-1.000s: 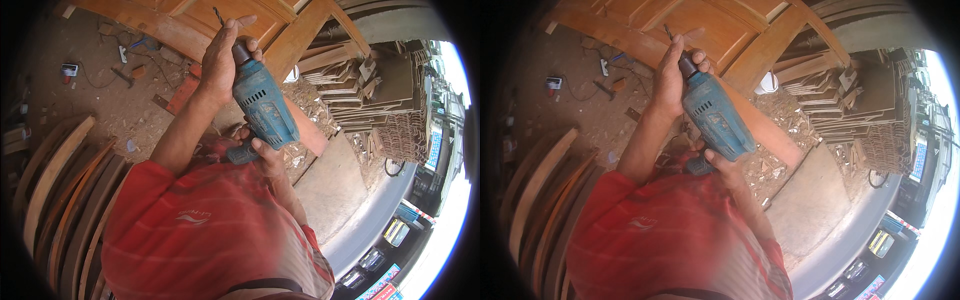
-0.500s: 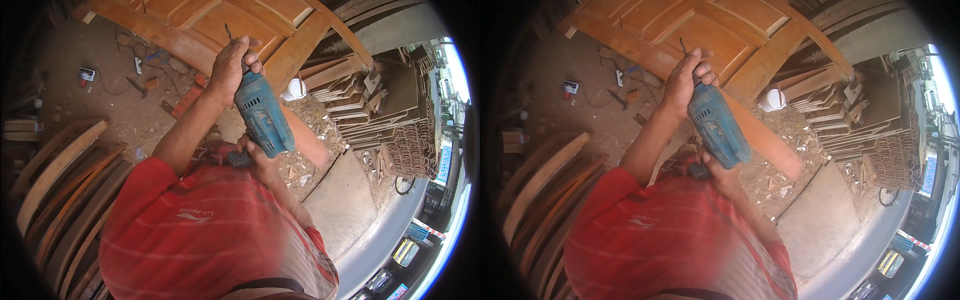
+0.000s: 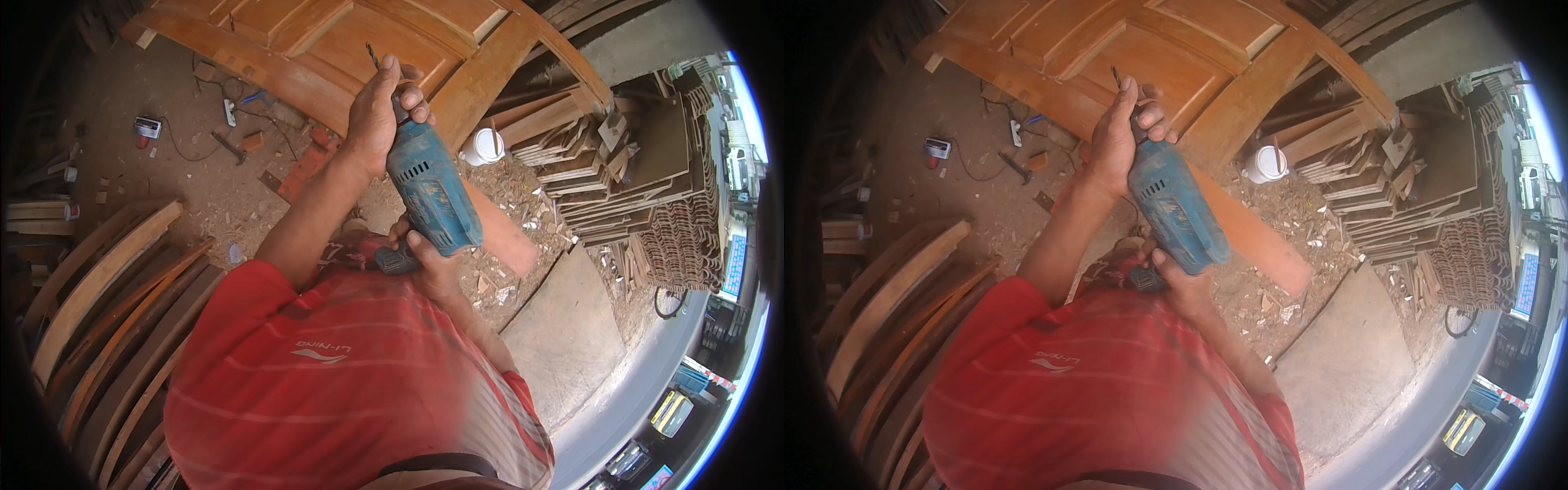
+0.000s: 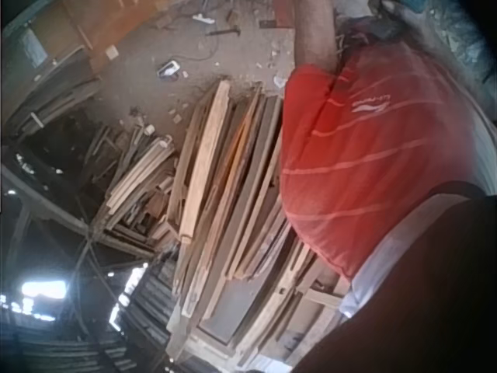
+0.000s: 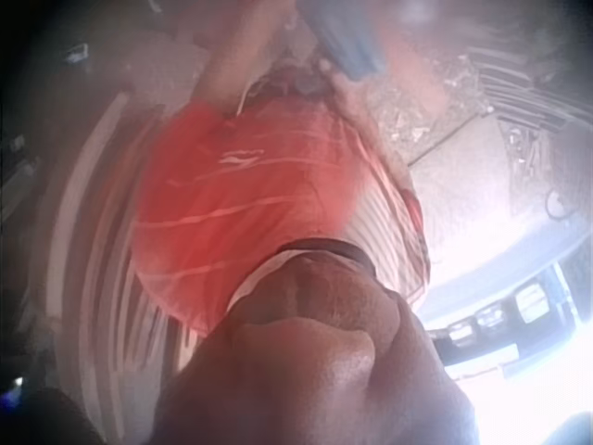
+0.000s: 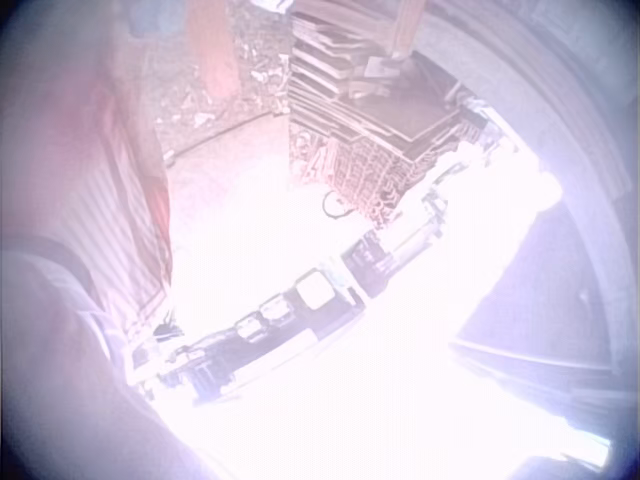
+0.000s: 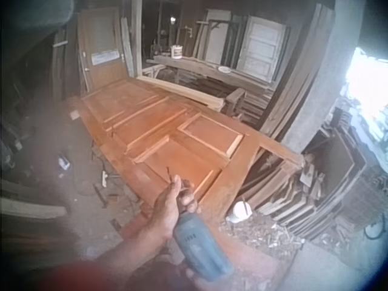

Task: The person uses an electric drill to create holes in the edge of a wooden door panel, then stops to inspect and adjust the drill bit by hand.

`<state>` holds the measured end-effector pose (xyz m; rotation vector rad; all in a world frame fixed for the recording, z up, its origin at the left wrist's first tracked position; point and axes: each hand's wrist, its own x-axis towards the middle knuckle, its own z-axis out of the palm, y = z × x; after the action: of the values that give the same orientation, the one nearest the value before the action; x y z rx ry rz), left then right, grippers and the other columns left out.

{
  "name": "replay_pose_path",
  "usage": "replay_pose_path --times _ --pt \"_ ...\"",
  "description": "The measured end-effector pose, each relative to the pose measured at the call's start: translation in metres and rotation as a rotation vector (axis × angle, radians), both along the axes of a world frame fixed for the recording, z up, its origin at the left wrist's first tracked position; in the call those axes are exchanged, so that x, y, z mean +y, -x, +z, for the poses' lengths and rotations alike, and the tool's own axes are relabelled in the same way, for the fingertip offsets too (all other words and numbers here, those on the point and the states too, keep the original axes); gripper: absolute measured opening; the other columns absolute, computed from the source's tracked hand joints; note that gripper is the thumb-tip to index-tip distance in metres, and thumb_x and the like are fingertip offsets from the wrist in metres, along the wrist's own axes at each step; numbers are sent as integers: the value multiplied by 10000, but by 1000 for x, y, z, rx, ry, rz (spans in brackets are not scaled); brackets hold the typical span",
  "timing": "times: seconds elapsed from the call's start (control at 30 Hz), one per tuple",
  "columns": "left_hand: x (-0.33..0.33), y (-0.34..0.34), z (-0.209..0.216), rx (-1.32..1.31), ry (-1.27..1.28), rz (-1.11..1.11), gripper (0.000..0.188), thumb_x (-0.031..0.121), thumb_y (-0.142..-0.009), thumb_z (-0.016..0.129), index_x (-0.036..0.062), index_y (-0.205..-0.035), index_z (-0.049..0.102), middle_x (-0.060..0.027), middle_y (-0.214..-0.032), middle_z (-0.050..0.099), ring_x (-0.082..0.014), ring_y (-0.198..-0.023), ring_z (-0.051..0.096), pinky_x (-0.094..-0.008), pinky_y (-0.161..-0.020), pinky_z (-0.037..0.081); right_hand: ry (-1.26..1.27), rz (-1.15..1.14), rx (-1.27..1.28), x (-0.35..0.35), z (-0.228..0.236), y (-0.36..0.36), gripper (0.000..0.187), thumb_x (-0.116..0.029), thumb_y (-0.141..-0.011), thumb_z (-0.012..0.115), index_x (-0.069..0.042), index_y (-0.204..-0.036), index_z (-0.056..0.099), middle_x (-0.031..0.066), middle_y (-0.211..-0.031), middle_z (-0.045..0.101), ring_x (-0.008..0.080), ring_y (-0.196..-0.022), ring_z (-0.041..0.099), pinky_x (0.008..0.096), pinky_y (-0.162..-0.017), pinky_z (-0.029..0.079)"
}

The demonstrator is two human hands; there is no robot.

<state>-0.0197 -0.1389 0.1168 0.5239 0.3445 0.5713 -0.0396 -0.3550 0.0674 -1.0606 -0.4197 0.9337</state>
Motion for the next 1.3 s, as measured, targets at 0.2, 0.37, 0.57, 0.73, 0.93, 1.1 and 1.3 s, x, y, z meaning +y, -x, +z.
replay_pose_path --times 0.2,0.37,0.57,0.73,0.93,1.1,1.3 --pt "-5 -5 3 -54 28 -4 477 573 -1101 344 141 -1132 544 -9 -706 495 -186 -682 536 -394 -748 497 -17 -44 187 4 2 -5 533 -207 -897 734 25 -1327 522 119 -1001 648 246 -918 644 364 -804 530" --pt "-5 -6 1 -47 28 17 489 576 -1100 340 128 -1148 531 -24 -710 510 -190 -666 536 -394 -727 500 -32 -60 213 5 -4 -6 546 -204 -881 728 21 -1332 518 125 -1008 634 269 -928 634 372 -799 527" --pt "2 -10 -5 11 -11 35 588 647 -1067 347 91 -1153 517 -35 -719 536 -186 -650 573 -388 -684 538 11 -104 174 11 1 -2 382 -182 -925 677 25 -1231 580 122 -997 668 225 -916 656 367 -812 539" --pt "8 -10 -3 44 2 10 515 602 -1088 354 119 -1179 509 12 -704 463 -150 -658 524 -372 -725 512 52 -71 101 16 2 -4 424 -172 -918 681 30 -1269 554 121 -1016 643 218 -888 631 371 -793 525" --pt "12 -8 3 36 -77 -25 520 616 -1073 391 122 -1185 508 32 -687 431 -133 -647 510 -365 -733 514 -3 -117 110 22 2 3 522 -166 -902 729 54 -1331 531 125 -1080 609 212 -873 608 402 -759 535" --pt "15 -6 -1 26 -7 -25 490 614 -1067 420 137 -1145 498 29 -685 432 -133 -644 511 -366 -721 513 -26 -113 150 22 -3 5 550 -186 -898 746 64 -1336 525 129 -1067 624 211 -883 616 400 -762 534" --pt "13 -1 11 48 -12 -26 451 595 -1078 412 151 -1115 480 21 -696 443 -141 -639 507 -373 -724 516 30 -18 9 19 -5 4 586 -227 -901 749 54 -1354 505 121 -1038 643 233 -921 639 384 -789 531"
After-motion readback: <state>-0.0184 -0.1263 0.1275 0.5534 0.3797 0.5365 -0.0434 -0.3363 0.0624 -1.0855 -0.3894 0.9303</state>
